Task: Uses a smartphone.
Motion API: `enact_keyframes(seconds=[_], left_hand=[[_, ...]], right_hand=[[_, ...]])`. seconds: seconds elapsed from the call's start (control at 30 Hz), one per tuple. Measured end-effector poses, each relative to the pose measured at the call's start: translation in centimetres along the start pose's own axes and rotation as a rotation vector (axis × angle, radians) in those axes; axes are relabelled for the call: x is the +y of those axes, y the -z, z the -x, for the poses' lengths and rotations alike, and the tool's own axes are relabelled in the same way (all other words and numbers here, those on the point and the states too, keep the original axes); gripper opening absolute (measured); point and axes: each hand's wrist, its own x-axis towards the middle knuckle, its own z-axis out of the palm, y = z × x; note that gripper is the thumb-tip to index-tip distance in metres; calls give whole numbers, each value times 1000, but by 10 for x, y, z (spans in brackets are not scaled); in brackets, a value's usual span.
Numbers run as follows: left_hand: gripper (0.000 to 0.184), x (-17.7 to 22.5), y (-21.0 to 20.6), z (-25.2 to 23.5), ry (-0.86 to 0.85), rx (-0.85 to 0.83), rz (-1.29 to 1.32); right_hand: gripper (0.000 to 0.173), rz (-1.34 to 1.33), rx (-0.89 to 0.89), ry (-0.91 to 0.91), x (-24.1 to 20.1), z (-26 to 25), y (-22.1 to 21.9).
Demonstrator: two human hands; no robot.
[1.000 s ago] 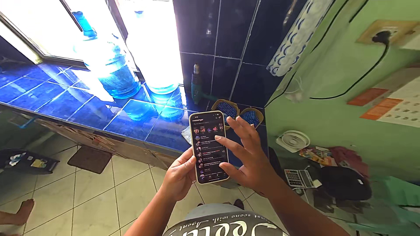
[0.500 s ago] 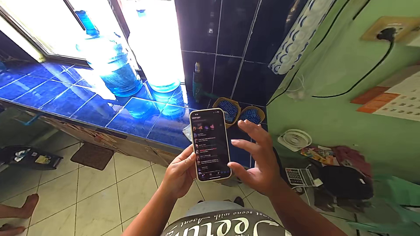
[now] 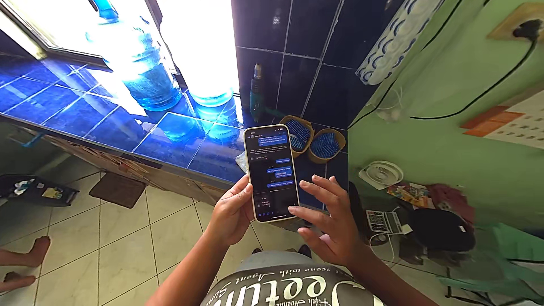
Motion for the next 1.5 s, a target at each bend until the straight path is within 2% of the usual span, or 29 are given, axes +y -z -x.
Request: enact_keyframes(seconds=[0.33, 0.57, 0.93, 1.5], left_hand=[[38, 0, -2, 0, -4, -3, -15], [39, 0, 0, 0, -15, -13, -16], [39, -1, -1, -4, -13, 8, -28], [38, -4, -4, -7, 10, 5, 1]], right_hand=[[38, 35, -104, 32, -4, -11, -15], [43, 36, -81, 20, -1, -18, -16], [33, -5, -78, 117, -3, -15, -14], [40, 63, -96, 32, 4, -13, -16]])
